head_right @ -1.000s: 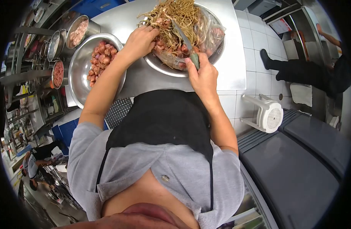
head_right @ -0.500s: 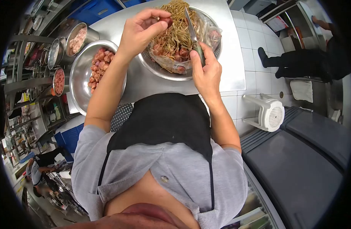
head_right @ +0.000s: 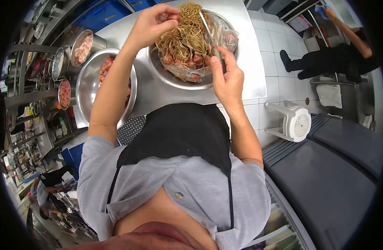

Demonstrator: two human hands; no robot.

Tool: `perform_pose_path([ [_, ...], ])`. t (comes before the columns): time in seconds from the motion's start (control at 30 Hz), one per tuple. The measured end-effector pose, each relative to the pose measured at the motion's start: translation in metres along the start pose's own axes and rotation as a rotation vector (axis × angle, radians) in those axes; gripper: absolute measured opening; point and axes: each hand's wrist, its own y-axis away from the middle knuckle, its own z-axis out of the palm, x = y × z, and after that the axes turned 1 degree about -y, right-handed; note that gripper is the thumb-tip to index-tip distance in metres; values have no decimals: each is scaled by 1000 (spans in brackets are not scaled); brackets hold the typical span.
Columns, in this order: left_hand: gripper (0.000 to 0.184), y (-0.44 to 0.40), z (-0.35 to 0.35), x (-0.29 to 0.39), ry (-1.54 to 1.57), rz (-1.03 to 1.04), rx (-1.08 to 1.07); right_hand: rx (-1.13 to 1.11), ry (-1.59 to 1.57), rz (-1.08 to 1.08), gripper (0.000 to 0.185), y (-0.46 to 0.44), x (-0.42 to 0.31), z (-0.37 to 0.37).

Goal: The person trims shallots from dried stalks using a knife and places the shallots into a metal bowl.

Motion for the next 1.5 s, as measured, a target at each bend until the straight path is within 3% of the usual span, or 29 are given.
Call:
perform_pose_path([
  [0.1, 27, -23, -3, 54, -272, 213, -150, 21, -103, 46, 42, -5, -13, -8],
  [0.23, 25, -41, 16, 38, -466, 289, -269, 19, -107, 108, 43, -4, -13, -13],
  [0.33, 28, -26, 13, 42, -502, -170, -301, 13, 43, 14, 42, 2, -7, -16],
  [0.37, 27, -21, 10, 33, -513, -133, -265, 13, 107, -41, 43, 4, -5, -16],
  [0.47, 28, 6, 2, -11, -101, -198, -127, -84, 169, 76, 46, 8, -15, -13],
  [0.6, 33, 35, -1, -28, -6, -220, 30, -153, 211, -7, 46, 5, -24, 3],
  [0.63, 33, 41, -1, -31, -14, -223, 76, -64, 234, -213, 47, 2, -18, 13],
  [0.77, 32, 53, 8, -33, -48, -200, 221, -114, 182, -238, 50, -3, -31, 34],
  [0.9, 31, 55, 17, -33, -88, -98, 261, -93, 328, -382, 49, -10, -35, 45],
  [1.2, 28, 55, 20, -40, -201, -49, 249, -204, 379, -358, 42, -14, -23, 51],
  [1.33, 24, 57, 22, -35, -244, -13, 279, -268, 383, -244, 41, -15, -33, 50],
  [1.5, 23, 59, 26, -33, -358, 17, 191, -244, 326, -275, 39, -44, -19, 75],
])
